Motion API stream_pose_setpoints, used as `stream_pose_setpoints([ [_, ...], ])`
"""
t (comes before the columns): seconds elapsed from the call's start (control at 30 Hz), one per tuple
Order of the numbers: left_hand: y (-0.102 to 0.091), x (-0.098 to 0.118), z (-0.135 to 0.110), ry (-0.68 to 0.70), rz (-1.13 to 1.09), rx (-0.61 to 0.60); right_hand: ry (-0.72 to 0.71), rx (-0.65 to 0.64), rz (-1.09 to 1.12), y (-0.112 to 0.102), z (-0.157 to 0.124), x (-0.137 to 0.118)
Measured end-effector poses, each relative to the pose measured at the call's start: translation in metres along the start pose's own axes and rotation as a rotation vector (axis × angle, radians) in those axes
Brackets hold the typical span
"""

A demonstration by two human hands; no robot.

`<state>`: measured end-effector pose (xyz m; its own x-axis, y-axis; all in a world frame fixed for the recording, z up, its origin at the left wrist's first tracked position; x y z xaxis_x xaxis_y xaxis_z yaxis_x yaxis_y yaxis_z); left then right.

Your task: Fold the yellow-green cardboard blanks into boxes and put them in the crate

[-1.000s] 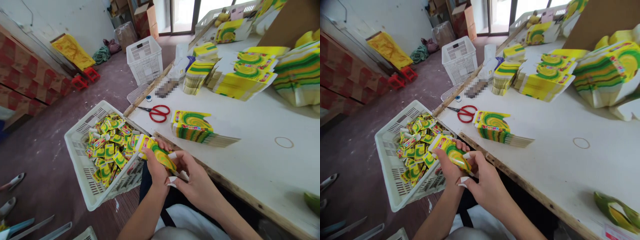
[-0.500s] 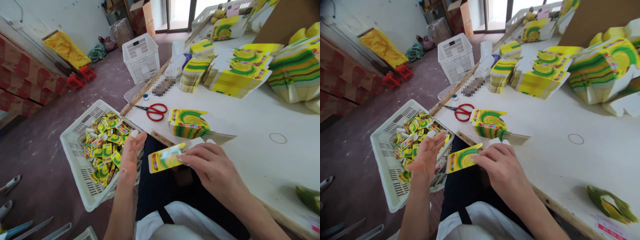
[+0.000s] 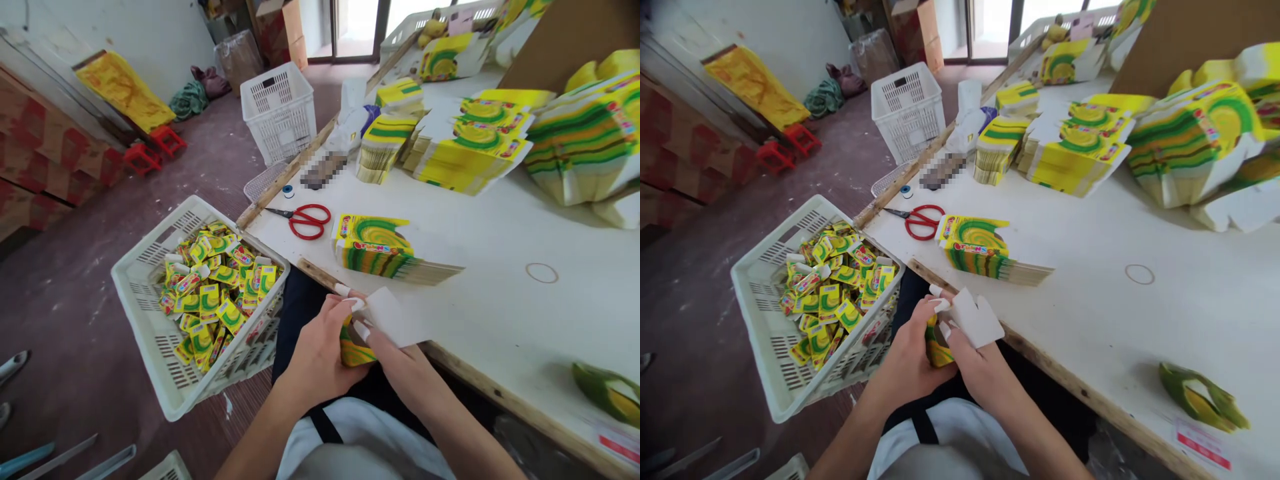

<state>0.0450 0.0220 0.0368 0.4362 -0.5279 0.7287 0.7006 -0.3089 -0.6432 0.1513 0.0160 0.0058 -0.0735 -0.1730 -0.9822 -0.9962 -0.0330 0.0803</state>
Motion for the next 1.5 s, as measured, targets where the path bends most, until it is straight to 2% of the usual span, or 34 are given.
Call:
stream_pose_setpoints([
  [0.07, -0.003, -0.001, 0.0, 0.024, 0.018, 0.025, 0.0, -0.05, 0.0, 0.002, 0.002, 0.0],
  [0.17, -0.003, -0.009, 0.002, -0.049, 0.025, 0.006, -0.089, -0.044, -0.039, 0.0, 0.0, -0.004],
  [0.27, 0.002, -0.017, 0.004, -0.126, -0.003, -0.064, -0.292, -0.072, -0.294, 0.004, -0.009, -0.017],
  [0.33, 0.008, -0.017, 0.006, -0.107, 0.024, -0.11, -0.401, -0.11, -0.488, 0.01, -0.014, -0.023],
  [0.4, 0.013, -0.015, 0.007, -0.067, 0.038, -0.118, -0.459, -0.091, -0.576, 0.008, -0.013, -0.028],
  [0.57, -0.004, -0.024, 0.001, -0.24, 0.017, 0.114, -0.556, 0.089, -0.51, -0.016, -0.006, -0.033],
  [0.63, -0.009, -0.024, 0.0, -0.256, 0.086, 0.083, -0.562, 0.072, -0.542, -0.018, -0.005, -0.03],
  [0.77, -0.021, -0.019, 0.004, -0.224, 0.143, 0.023, -0.527, -0.062, -0.687, -0.012, -0.005, -0.021],
  [0.93, -0.028, -0.013, 0.012, -0.214, 0.126, -0.067, -0.516, -0.168, -0.641, -0.02, -0.005, -0.028],
  [1.0, -0.027, -0.008, 0.015, -0.182, 0.132, -0.07, -0.476, -0.162, -0.598, -0.021, -0.003, -0.03],
  [1.1, -0.025, -0.005, 0.016, -0.186, 0.156, -0.029, -0.407, -0.076, -0.528, -0.018, -0.001, -0.027],
  [1.2, -0.029, -0.011, 0.012, -0.228, 0.105, -0.004, -0.433, -0.065, -0.494, -0.01, -0.005, -0.029],
  [1.27, -0.045, -0.023, 0.007, -0.268, 0.091, 0.076, -0.466, -0.024, -0.495, -0.015, -0.005, -0.039],
  [1.3, -0.059, -0.031, 0.003, -0.296, 0.128, 0.16, -0.479, 0.051, -0.509, -0.024, -0.004, -0.046],
  [1.37, -0.097, -0.045, -0.009, -0.357, 0.344, 0.463, -0.497, 0.299, -0.59, -0.051, 0.002, -0.064],
  [1.4, -0.111, -0.051, -0.017, -0.4, 0.46, 0.579, -0.501, 0.433, -0.66, -0.064, 0.006, -0.073],
  [1.47, -0.123, -0.061, -0.026, -0.447, 0.526, 0.667, -0.481, 0.589, -0.835, -0.08, 0.018, -0.083],
  [1.5, -0.122, -0.066, -0.027, -0.456, 0.497, 0.655, -0.454, 0.59, -0.918, -0.082, 0.027, -0.083],
])
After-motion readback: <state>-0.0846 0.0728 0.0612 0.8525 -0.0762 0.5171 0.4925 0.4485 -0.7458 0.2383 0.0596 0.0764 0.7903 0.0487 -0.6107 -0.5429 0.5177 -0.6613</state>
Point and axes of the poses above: each hand's wrist, its own z-axis towards the middle knuckle, its own y-axis out of the palm, x = y × z, the point moved 7 cm from there along z, towards the middle knuckle, and after that the axes turned 5 degrees about y, right-handed, at the moved point
